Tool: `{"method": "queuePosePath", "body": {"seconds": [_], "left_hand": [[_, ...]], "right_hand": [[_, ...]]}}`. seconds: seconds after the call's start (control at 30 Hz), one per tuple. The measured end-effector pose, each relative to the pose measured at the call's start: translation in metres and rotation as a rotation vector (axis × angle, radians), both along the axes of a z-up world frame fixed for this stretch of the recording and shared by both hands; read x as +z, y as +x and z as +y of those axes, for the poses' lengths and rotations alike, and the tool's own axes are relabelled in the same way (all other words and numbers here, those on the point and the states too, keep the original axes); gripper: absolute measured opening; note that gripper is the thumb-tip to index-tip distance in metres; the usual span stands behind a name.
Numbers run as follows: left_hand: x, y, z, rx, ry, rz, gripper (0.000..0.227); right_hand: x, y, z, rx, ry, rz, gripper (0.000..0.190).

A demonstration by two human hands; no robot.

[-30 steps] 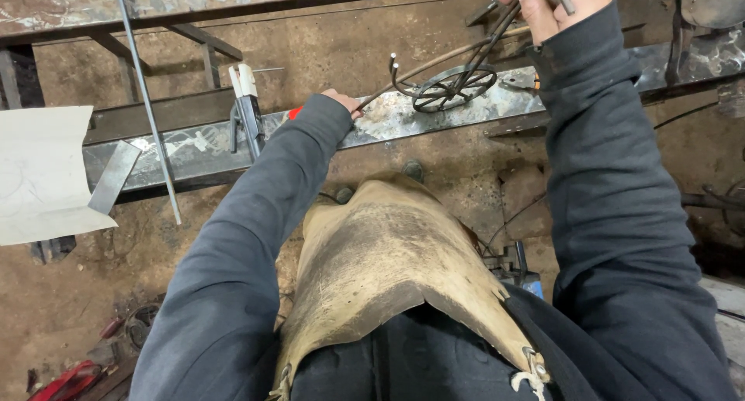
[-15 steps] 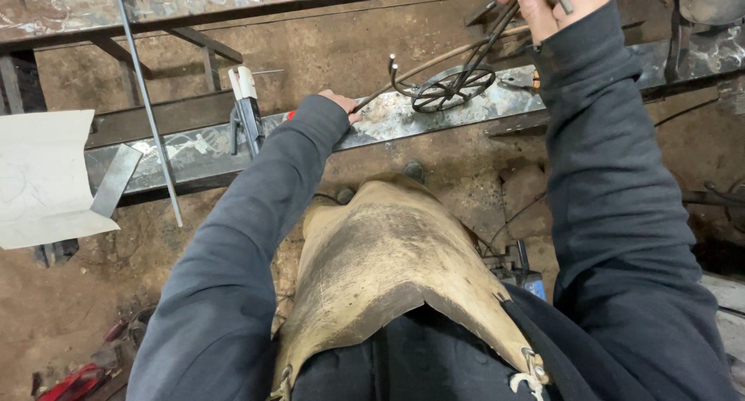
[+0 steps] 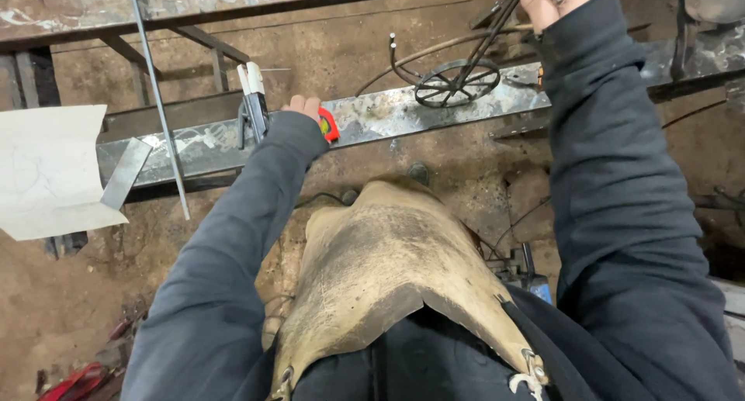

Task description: Measuring and welding metal rods to a decorative metal wheel assembly.

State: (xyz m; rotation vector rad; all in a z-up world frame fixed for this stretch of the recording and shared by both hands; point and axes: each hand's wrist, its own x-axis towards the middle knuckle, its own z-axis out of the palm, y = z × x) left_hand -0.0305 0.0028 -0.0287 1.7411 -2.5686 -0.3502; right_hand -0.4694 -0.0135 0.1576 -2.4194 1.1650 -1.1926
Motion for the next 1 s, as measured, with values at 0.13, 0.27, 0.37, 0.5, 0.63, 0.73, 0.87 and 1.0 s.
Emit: {"method": "queuePosePath", "body": {"seconds": [0.13,0.27,0.37,0.5,0.63,0.73,0.87,1.0], "left_hand": [[0.088,-0.029,0.022,-0.059,0.118,0.160,0.075],[0.170,-0.054,0.020,-0.108,0.188,0.610,0.073],[0.216,-0.075,-0.001,-0.249,0.008,0.809,0.068],[0.229,-0.113,-0.040,-0.562,-0.327,0.685,0.057],[0.214,-0.159,-0.069,-0.561,-0.255,0.527,0.053],[0.209,-0.174,-0.076,-0.542,-0.179,0.398,0.058],[0.212,-0.176,-0.069,-0.476,-0.056,0.432,0.063],[0.212,-0.171,-0.065,-0.420,0.022,0.459,0.064]], "right_hand": [[0.002,-0.006,-0.001,0.176,0.078,-0.122,0.019],[0.023,-0.005,0.001,0.011,0.362,0.157,0.028],[0.036,0.008,0.015,-0.009,0.418,0.211,0.033],[0.034,0.019,0.031,0.087,0.239,0.109,0.026],[0.038,0.034,0.037,-0.020,0.174,0.104,0.028],[0.029,0.029,0.037,-0.049,0.007,0.154,0.035],[0.021,0.025,0.041,-0.070,-0.129,0.198,0.033],[0.012,0.026,0.042,-0.048,-0.131,0.109,0.025]]}}
